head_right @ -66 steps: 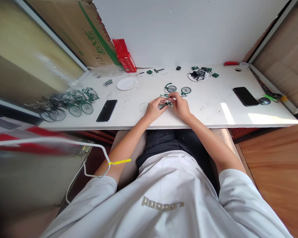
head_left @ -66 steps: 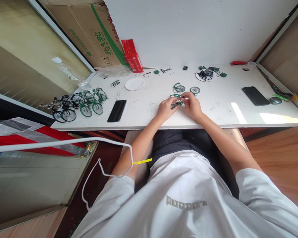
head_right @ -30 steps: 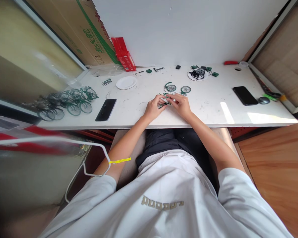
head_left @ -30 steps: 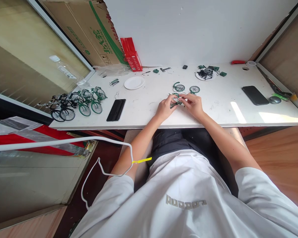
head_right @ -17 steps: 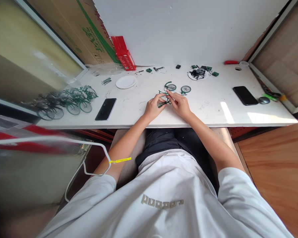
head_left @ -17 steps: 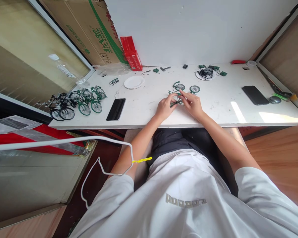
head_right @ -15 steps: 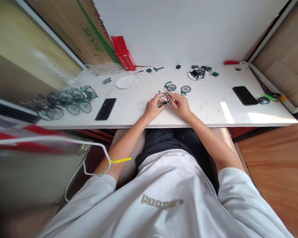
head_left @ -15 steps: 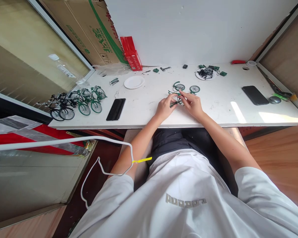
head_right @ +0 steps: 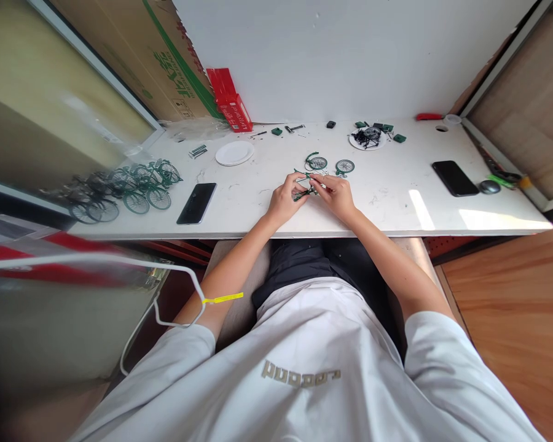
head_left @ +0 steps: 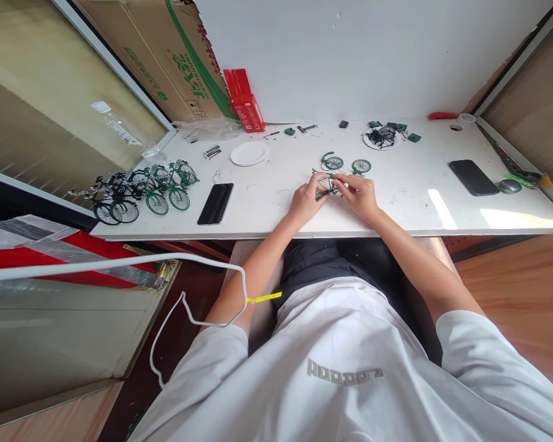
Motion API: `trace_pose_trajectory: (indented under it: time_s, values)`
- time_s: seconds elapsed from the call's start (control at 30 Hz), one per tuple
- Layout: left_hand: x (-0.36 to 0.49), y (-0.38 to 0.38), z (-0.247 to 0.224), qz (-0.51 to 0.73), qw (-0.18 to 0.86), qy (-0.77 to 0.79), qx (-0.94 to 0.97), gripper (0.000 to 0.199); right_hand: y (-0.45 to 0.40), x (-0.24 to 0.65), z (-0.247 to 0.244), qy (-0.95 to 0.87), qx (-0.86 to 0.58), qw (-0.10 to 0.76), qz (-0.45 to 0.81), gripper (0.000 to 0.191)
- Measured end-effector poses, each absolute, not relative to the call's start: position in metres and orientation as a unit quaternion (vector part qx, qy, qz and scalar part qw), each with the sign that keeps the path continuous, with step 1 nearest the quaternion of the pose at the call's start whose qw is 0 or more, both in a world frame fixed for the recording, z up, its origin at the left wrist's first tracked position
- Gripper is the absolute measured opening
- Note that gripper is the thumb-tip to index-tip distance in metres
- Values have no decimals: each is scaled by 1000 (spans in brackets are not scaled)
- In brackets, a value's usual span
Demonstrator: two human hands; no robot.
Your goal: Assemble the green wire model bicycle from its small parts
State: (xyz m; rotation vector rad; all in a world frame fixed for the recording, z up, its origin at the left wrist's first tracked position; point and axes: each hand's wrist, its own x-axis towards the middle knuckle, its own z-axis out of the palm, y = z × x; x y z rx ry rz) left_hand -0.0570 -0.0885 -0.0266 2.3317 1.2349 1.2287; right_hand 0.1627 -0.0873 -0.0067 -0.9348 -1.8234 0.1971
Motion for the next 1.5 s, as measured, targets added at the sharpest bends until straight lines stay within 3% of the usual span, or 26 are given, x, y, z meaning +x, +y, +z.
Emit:
trace_pose_trajectory:
  time_s: [0.67, 1.0, 1.5]
  values:
    - [-53, -88, -19, 450, 70, 415, 787, 30, -93, 163, -1, -702, -387, 552, 231, 61]
    - [-53, -86, -18, 444, 31, 418, 792, 13, -86, 163, -11, -786, -397, 449, 155, 62]
    - [-52, -87, -16, 401, 5, 412, 818, 15, -83, 164, -15, -795, -435, 401, 132, 60]
